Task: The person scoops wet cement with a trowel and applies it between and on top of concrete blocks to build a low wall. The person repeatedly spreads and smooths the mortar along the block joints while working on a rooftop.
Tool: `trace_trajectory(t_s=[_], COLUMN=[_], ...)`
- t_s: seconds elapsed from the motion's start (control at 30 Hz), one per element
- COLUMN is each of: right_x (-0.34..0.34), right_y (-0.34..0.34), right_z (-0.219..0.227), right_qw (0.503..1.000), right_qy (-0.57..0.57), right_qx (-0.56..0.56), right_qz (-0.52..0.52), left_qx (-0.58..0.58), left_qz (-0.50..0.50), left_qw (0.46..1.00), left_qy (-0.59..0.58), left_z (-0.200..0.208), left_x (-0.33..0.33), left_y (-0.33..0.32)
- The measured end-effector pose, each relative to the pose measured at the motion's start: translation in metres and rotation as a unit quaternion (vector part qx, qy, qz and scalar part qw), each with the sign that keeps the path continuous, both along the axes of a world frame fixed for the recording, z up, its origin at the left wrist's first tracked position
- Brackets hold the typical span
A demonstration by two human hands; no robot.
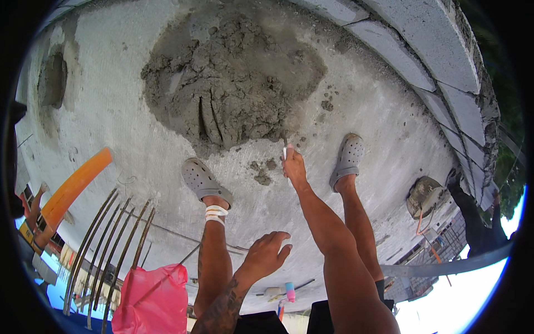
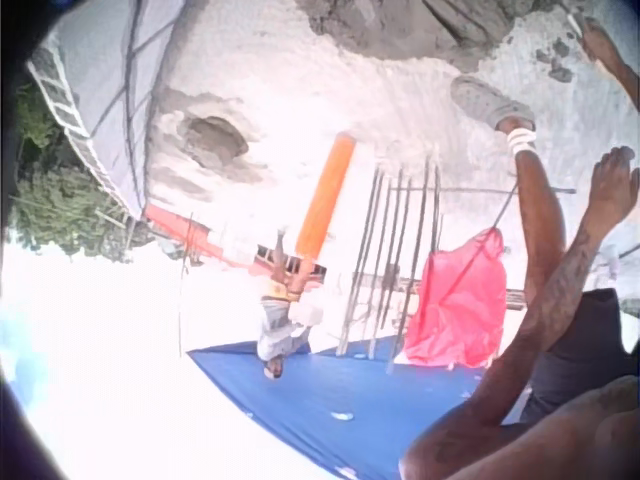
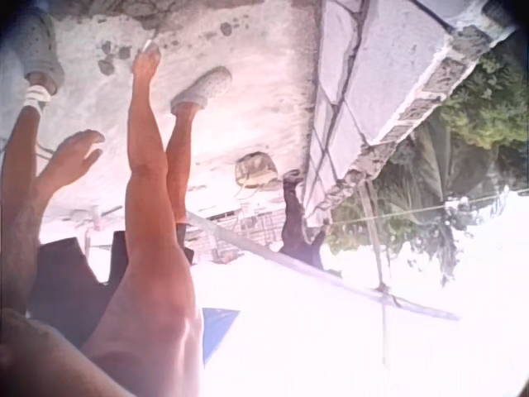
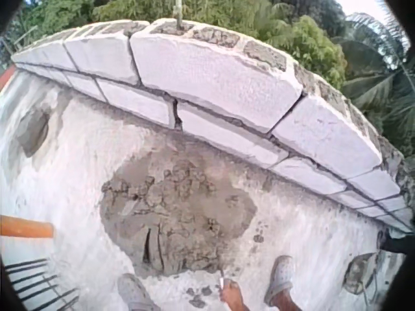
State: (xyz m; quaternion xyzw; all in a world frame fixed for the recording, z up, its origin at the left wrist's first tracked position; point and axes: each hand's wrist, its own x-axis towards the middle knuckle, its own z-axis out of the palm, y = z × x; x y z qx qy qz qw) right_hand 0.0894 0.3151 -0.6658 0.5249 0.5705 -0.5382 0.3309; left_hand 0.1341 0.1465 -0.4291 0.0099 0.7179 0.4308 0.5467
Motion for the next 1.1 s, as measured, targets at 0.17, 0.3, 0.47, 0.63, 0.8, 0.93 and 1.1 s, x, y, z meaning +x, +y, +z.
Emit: trace_trajectory(t_s=[0.17, 0.3, 0.47, 0.63, 0.8, 0.93, 1.1], right_x=[-0.086, -0.117, -0.150, -0.150, -0.132, -0.082, -0.083], right_y=[0.021, 0.015, -0.047, -0.020, 0.036, 0.111, 0.140], right_z=[0.040, 0.083, 0.080, 0.059, 0.027, 0.059, 0.066], right_qw=[0.993, 0.921, 0.878, 0.972, 0.886, 0.869, 0.917], right_qy=[0.075, 0.228, 0.287, 0.157, 0.178, 0.168, 0.019], right_qx=[-0.045, 0.174, 0.304, 0.092, 0.271, 0.281, 0.305], right_qz=[0.076, 0.262, 0.233, 0.150, 0.332, 0.371, 0.257], left_qx=[0.005, -0.005, 0.020, -0.010, 0.009, -0.014, 0.023], left_qz=[0.015, 0.001, 0.058, 0.039, 0.039, 0.074, 0.029], left_qw=[1.000, 0.999, 0.998, 0.998, 0.998, 0.996, 0.998], left_qy=[-0.012, -0.042, -0.020, -0.044, -0.058, -0.045, -0.057], left_z=[0.008, 0.007, -0.007, -0.012, -0.016, -0.015, -0.003], left_x=[-0.009, -0.010, -0.013, -0.004, -0.011, -0.023, -0.026], left_y=[-0.003, 0.003, 0.009, 0.008, 0.013, 0.004, 0.011])
